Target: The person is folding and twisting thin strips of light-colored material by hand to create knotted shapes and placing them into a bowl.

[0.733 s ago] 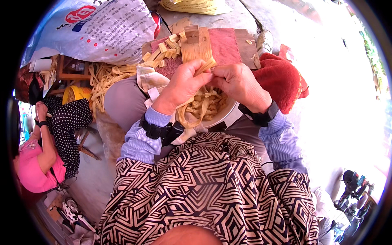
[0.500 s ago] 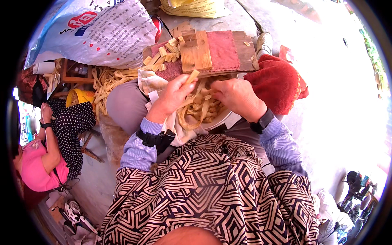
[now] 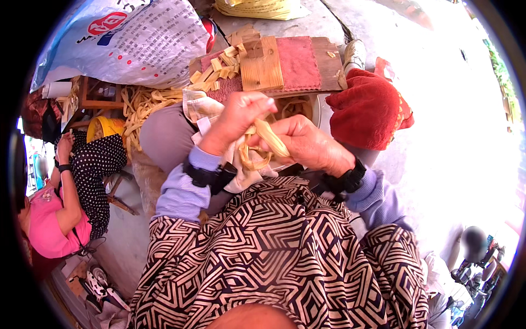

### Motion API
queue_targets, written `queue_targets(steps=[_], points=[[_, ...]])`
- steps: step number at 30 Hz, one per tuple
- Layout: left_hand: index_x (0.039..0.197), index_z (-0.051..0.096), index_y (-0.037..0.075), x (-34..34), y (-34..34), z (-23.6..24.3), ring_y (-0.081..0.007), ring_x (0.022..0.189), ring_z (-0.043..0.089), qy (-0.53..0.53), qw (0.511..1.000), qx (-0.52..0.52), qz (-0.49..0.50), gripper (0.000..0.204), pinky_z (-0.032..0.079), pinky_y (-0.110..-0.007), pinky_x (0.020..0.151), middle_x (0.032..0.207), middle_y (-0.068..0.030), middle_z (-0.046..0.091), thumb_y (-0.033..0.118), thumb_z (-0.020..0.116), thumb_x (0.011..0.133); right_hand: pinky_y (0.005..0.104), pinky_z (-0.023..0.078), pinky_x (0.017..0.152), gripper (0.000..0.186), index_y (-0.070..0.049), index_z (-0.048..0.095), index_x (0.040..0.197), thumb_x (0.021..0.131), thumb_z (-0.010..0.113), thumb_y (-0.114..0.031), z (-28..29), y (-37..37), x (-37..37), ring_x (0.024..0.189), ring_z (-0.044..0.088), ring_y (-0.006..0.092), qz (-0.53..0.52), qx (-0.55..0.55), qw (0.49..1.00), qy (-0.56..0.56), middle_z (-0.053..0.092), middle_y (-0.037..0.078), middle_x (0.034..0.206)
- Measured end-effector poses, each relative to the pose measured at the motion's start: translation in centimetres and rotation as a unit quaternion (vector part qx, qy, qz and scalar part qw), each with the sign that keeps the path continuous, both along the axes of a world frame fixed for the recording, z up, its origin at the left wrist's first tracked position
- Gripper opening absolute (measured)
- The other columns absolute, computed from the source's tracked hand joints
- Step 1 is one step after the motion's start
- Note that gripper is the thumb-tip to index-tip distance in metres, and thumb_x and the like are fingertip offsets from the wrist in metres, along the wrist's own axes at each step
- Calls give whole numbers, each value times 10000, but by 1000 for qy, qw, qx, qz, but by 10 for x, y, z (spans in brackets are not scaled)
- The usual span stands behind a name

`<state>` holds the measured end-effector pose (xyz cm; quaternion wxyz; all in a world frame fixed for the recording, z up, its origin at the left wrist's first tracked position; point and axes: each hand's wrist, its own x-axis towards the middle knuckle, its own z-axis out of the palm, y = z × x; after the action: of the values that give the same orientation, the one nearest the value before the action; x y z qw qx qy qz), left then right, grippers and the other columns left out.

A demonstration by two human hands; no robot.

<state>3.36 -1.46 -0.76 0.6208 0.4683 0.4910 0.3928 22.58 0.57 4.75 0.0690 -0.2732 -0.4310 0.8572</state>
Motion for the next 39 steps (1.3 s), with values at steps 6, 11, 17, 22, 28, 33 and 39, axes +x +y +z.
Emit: queue_targets(steps=[6,11,17,22,28,33,39], points=[[1050,585,84,42,-21,20,-2,535,349,-265,951,-140,75,157,269,-152,458,723,69,488,190,528,949,304,494,522,208,-83,675,1062,904,598,-194,-51,13,-11,565,644,197,-273,441,842,-150,653,84,662],[1095,573,92,35,-23,-3,-2,537,352,-359,916,-176,37,184,288,-143,466,732,57,494,153,578,922,377,497,530,217,-153,694,1041,837,618,-146,-35,8,-10,594,630,302,-201,598,727,-271,605,137,641],[948,581,57,26,-26,-12,-90,576,512,-212,962,-173,15,61,411,-235,507,733,4,549,84,542,909,361,491,551,140,-139,697,949,830,626,-162,-40,12,0,654,622,303,-156,648,697,-264,623,93,751],[990,630,89,33,-26,-5,-304,736,596,311,907,264,102,199,497,-381,657,808,-69,585,44,574,804,334,502,647,243,-55,668,909,925,576,-280,-76,3,5,702,634,222,-166,246,932,-208,667,48,827],[1082,621,37,45,-32,-17,-316,890,577,234,904,327,146,324,494,-370,746,1026,-96,569,40,631,758,283,512,821,268,-13,638,1083,945,567,-231,-64,-10,0,936,626,141,-251,-213,940,92,655,64,1052],[1076,584,-28,46,-29,16,-262,987,568,181,949,225,125,235,456,-318,838,1085,-147,542,68,576,862,234,478,815,154,6,664,1004,874,604,-50,-61,0,-6,1008,561,123,-265,118,955,-68,577,52,1142],[867,576,6,55,-22,-9,-160,583,508,-44,976,-6,215,191,415,-305,534,687,-64,534,190,573,915,247,465,785,75,37,663,874,803,643,25,-57,-3,-12,918,565,149,-341,482,798,-124,551,63,1075]])
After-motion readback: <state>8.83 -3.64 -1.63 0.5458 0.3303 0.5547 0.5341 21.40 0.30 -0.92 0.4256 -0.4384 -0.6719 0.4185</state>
